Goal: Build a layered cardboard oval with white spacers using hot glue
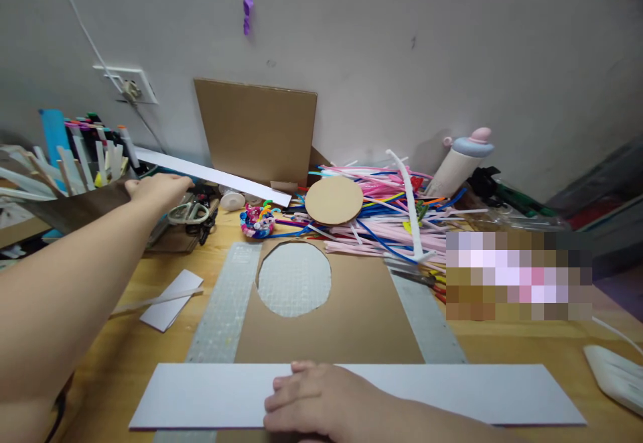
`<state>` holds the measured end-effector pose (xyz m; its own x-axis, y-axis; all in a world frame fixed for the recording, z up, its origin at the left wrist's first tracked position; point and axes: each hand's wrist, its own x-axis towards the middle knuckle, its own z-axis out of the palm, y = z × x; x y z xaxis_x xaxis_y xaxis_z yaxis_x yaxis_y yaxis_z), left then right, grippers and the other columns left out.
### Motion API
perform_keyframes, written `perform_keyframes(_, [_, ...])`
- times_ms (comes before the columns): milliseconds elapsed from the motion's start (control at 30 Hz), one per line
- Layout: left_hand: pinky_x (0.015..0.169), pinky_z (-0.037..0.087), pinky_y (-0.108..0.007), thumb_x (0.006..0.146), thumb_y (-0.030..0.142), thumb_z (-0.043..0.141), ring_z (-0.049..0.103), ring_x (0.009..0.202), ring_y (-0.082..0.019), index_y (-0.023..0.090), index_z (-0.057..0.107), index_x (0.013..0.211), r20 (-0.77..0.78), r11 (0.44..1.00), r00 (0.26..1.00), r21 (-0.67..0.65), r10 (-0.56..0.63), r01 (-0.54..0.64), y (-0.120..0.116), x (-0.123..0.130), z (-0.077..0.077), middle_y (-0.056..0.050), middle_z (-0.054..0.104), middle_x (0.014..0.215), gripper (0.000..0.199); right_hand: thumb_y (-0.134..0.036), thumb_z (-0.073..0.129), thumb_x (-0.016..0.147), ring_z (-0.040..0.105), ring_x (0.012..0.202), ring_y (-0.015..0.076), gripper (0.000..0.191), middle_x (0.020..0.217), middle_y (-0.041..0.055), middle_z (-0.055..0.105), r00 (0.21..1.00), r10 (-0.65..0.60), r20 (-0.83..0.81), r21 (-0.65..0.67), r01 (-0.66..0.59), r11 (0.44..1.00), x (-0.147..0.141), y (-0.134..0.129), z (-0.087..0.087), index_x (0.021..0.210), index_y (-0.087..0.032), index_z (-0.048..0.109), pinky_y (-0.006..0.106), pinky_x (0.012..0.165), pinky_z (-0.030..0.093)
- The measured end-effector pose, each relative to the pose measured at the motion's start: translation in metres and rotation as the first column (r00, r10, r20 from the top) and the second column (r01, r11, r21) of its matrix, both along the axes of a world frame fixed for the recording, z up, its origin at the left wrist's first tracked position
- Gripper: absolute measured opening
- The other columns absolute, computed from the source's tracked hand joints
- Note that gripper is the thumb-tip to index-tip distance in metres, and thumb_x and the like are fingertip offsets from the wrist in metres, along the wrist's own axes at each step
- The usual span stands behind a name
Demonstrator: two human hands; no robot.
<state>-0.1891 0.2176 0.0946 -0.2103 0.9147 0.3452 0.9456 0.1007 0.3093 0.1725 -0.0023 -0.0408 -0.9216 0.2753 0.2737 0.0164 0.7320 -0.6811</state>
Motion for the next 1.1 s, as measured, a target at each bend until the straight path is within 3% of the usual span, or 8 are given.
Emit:
perform_keyframes(267, [0.097,0.030,-0.054,0.093,0.041,0.037,0.053,0.106,-0.029,0.015,0.061,0.114,-0.159,0.908,0.955,0.381,0.251,-0.175,-0.070,0.049,0.021,-0.009,0.064,0.101,0.041,-0.039,0.045,0.097,0.049,0.125,0.0177,0.038,0.129,0.0074,0.061,0.999,0.008,0.039,-0.148,-0.002,0.989,0.000,-0.001,0.013,0.131,-0.022,0.053,0.033,0.111,0.023])
perform_keyframes(433, [0.089,0.039,-0.041,0.078,0.028,0.065,0.058,0.086,-0.021,0.016,0.055,0.113,-0.180,0.735,0.984,0.668,0.005,0.118,-0.161,0.104,-0.008,-0.008,0.065,0.102,0.038,-0.040,0.046,0.096,0.057,0.114,0.0213,0.040,0.121,0.0092,0.065,0.997,-0.078,0.023,-0.360,0.081,0.929,0.005,-0.004,0.031,0.131,-0.022,0.055,0.038,0.108,0.029])
perform_keyframes(533, [0.079,0.039,-0.036,0.077,0.014,0.066,0.057,0.072,-0.016,0.019,0.056,0.100,-0.376,0.663,0.834,0.509,-0.403,0.549,-0.218,0.143,-0.038,-0.001,0.065,0.080,0.026,-0.049,0.034,0.099,0.057,0.113,0.0225,0.049,0.122,0.0122,0.063,0.981,-0.188,-0.038,-0.570,0.133,0.811,0.010,-0.006,0.033,0.134,-0.019,0.052,0.038,0.102,0.037])
perform_keyframes(600, [0.073,0.038,-0.035,0.080,0.013,0.062,0.058,0.074,-0.017,0.019,0.059,0.097,-0.442,0.507,0.656,0.417,-0.612,0.754,-0.244,0.165,-0.058,-0.001,0.065,0.076,0.019,-0.060,0.025,0.097,0.055,0.114,0.0237,0.061,0.124,0.0127,0.061,0.968,-0.236,-0.091,-0.707,0.105,0.700,0.013,-0.006,0.028,0.134,-0.018,0.052,0.039,0.100,0.038])
perform_keyframes(800, [0.078,0.043,-0.035,0.084,0.013,0.057,0.057,0.073,-0.015,0.016,0.063,0.099,-0.478,0.302,0.337,0.153,-0.811,0.941,-0.263,0.195,-0.084,0.001,0.065,0.076,0.016,-0.058,0.063,0.083,0.055,0.103,0.0200,0.056,0.111,0.0071,0.060,0.941,-0.293,-0.171,-0.945,-0.073,0.319,0.013,-0.003,0.011,0.122,-0.018,0.057,0.032,0.092,0.039])
perform_keyframes(900, [0.091,0.042,-0.036,0.086,0.011,0.049,0.058,0.093,-0.019,0.018,0.057,0.110,-0.268,0.390,0.452,0.252,-0.851,0.885,-0.266,0.198,-0.084,-0.004,0.067,0.095,0.027,-0.050,0.059,0.089,0.059,0.086,0.0148,0.037,0.094,0.0034,0.061,0.924,-0.335,-0.183,-0.969,-0.112,0.221,0.010,-0.003,0.010,0.108,-0.017,0.058,0.027,0.079,0.043])
perform_keyframes(1033, [0.079,0.047,-0.034,0.084,0.014,0.048,0.056,0.094,-0.019,0.021,0.047,0.110,0.310,0.824,0.782,0.379,-0.541,0.421,-0.268,0.198,-0.089,-0.007,0.059,0.100,0.028,-0.053,0.058,0.088,0.063,0.065,0.0168,0.041,0.080,0.0032,0.063,0.911,-0.347,-0.223,-0.956,-0.136,0.258,0.005,-0.001,0.009,0.107,-0.017,0.052,0.031,0.067,0.046])
perform_keyframes(1100, [0.073,0.048,-0.032,0.083,0.014,0.048,0.057,0.085,-0.019,0.023,0.050,0.096,0.440,0.910,0.798,0.245,-0.412,0.334,-0.266,0.195,-0.094,-0.004,0.058,0.091,0.015,-0.054,0.058,0.088,0.062,0.057,0.0153,0.044,0.078,0.0016,0.063,0.892,-0.383,-0.240,-0.950,-0.135,0.282,0.002,0.000,0.007,0.111,-0.018,0.048,0.031,0.063,0.046])
